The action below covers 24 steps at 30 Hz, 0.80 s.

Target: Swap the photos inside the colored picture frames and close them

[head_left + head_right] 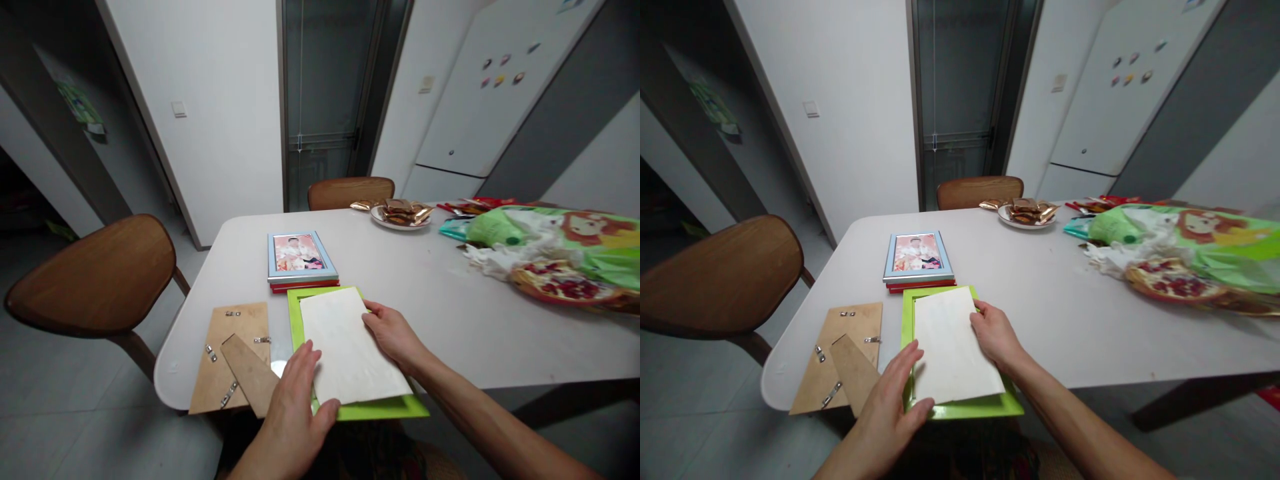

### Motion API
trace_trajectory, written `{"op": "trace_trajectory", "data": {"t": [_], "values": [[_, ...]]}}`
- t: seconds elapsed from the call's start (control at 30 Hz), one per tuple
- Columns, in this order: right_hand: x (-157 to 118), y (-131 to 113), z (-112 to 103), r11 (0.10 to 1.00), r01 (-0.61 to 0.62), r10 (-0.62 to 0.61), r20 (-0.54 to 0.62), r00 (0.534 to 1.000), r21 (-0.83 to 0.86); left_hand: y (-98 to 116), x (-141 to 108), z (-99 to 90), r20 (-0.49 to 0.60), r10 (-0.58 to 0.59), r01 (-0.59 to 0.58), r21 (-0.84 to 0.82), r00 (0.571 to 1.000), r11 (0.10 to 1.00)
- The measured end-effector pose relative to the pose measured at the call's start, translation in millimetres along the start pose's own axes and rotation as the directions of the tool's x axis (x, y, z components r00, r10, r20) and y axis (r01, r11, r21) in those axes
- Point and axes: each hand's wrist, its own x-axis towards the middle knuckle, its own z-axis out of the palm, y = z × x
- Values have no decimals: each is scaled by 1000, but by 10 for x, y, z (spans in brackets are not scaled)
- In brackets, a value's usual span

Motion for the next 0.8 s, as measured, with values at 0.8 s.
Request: {"op": "trace_trajectory", "data": {"t": [0.8], "values": [[-237, -278, 371, 515, 389, -361, 218, 907, -764, -814, -482, -621, -164, 115, -9, 539, 980, 842]]}}
